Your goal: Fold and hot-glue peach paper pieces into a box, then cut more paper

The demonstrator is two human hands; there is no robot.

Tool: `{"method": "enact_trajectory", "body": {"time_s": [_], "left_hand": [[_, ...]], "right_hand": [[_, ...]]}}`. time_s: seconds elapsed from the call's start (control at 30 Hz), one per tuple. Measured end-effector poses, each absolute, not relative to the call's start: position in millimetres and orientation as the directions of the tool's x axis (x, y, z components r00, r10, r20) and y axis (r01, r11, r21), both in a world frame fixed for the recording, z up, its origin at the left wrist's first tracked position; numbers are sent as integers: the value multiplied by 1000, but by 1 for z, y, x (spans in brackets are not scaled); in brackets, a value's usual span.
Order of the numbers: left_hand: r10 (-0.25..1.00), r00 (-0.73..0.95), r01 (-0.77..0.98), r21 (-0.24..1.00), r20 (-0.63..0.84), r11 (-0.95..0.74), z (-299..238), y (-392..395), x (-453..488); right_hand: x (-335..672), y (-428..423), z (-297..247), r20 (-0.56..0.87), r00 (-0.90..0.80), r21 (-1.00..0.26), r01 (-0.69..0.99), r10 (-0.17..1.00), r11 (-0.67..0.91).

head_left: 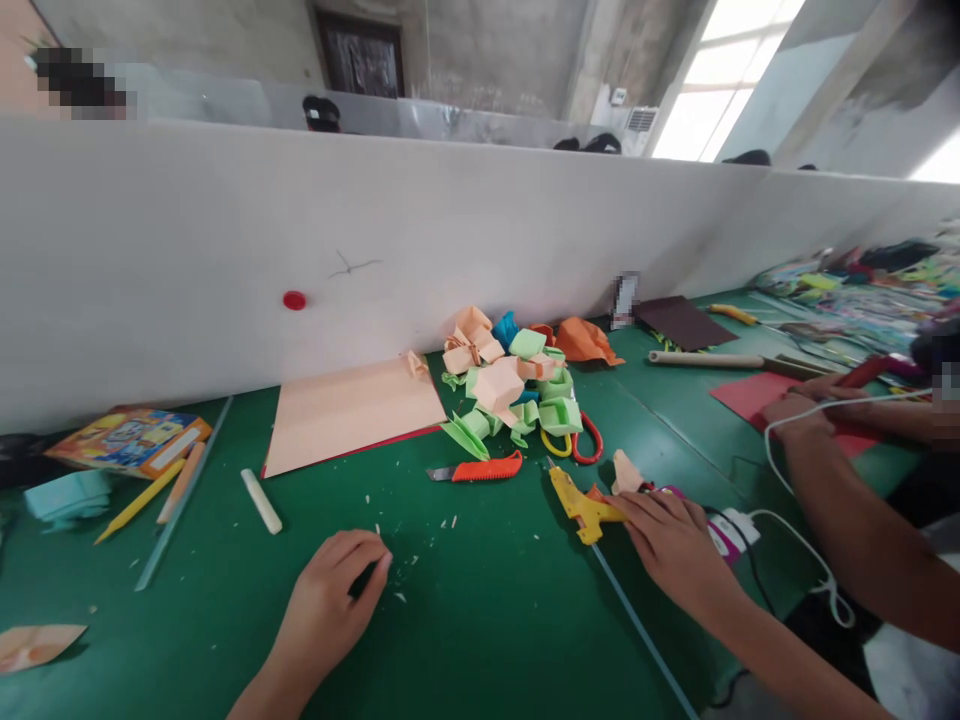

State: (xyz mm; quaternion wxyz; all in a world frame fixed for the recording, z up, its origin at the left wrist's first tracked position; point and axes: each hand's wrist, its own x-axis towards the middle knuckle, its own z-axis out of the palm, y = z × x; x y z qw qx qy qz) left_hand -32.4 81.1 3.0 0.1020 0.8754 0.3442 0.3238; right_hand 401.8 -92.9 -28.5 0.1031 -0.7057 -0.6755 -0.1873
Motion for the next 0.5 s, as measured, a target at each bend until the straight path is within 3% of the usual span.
{"method": "enact_trajectory", "body": {"time_s": [0.1, 0.23, 0.37, 0.5], "left_hand": [[658, 569, 514, 412, 493, -753, 5, 78, -33], [664, 561, 511, 424, 495, -748, 7, 74, -35], [671, 554, 529, 414, 493, -741, 7, 70, -37], [701, 525, 571, 411, 482, -711, 6, 77, -35]], "right_hand": [[399, -91, -26, 413, 38, 76, 994, 910, -76], [385, -97, -15, 482, 130, -54, 991, 867, -119], [361, -113, -1, 605, 146, -171, 984, 782, -51], [330, -125, 13, 580, 89, -228, 972, 810, 57]]}}
